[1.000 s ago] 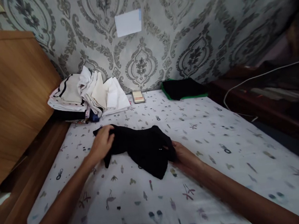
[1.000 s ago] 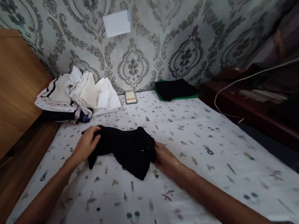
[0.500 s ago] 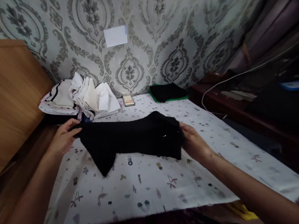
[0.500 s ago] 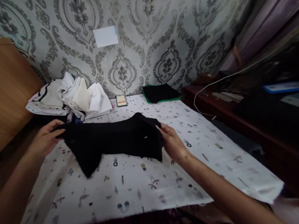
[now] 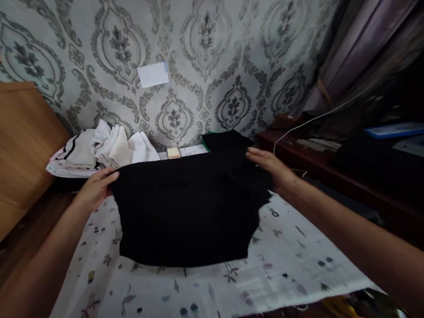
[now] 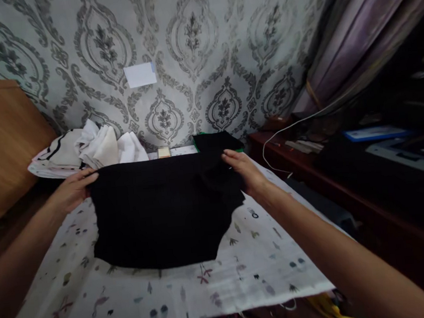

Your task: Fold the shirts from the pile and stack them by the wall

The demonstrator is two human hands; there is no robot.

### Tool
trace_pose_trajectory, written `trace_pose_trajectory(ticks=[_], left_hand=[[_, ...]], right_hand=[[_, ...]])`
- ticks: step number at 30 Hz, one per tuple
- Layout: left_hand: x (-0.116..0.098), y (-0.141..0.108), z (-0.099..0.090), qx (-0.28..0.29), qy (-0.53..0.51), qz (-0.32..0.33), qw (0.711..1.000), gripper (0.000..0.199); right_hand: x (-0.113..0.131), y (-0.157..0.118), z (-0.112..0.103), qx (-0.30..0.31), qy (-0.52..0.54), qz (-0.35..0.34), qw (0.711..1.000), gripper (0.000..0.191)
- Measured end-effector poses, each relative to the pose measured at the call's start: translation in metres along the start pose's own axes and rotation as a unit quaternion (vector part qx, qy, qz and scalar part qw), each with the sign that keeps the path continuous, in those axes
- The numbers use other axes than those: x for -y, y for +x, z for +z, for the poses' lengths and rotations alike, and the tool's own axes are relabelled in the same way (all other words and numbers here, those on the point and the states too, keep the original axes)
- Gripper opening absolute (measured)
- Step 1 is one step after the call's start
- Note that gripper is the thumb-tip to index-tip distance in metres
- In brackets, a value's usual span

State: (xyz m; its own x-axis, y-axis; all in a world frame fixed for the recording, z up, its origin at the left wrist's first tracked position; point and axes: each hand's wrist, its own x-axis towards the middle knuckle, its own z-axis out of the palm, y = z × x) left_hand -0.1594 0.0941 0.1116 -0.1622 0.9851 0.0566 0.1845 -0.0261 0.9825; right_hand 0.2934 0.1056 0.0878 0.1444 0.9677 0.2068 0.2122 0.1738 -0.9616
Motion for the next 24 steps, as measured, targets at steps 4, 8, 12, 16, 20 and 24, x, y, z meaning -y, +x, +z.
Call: trace_pose_trajectory(ticks=[4,8,12,16,20,24], left_hand=[[0.061,0.015,0.012,-0.032,0.243,0.033,0.969,0.037],[0.089,0.004,0.019,0.074,0.344,0.156,0.923,0.039],[0.093,0.001,0.032,0.141,0.443,0.215,0.859,0.036],[0.097,0.007,0.042,0.124,0.515,0.198,0.825,0.03],[0.098,0.025,0.037,0.114,0.499,0.19,0.838,0.022],[0.086,0.067,0.029,0.062,0.396,0.134,0.906,0.023]], right_hand=[[-0.055,0.006,0.014,-0.037,-0.119,0.06,0.99,0.028],[-0.074,-0.016,0.012,0.058,-0.233,-0.047,0.97,0.03],[-0.073,-0.024,0.022,0.176,-0.379,-0.108,0.902,0.04],[-0.078,-0.009,0.034,0.159,-0.467,-0.094,0.865,0.039],[-0.084,0.024,0.031,0.137,-0.417,-0.064,0.896,0.027],[-0.083,0.079,0.033,0.065,-0.334,-0.015,0.94,0.024]])
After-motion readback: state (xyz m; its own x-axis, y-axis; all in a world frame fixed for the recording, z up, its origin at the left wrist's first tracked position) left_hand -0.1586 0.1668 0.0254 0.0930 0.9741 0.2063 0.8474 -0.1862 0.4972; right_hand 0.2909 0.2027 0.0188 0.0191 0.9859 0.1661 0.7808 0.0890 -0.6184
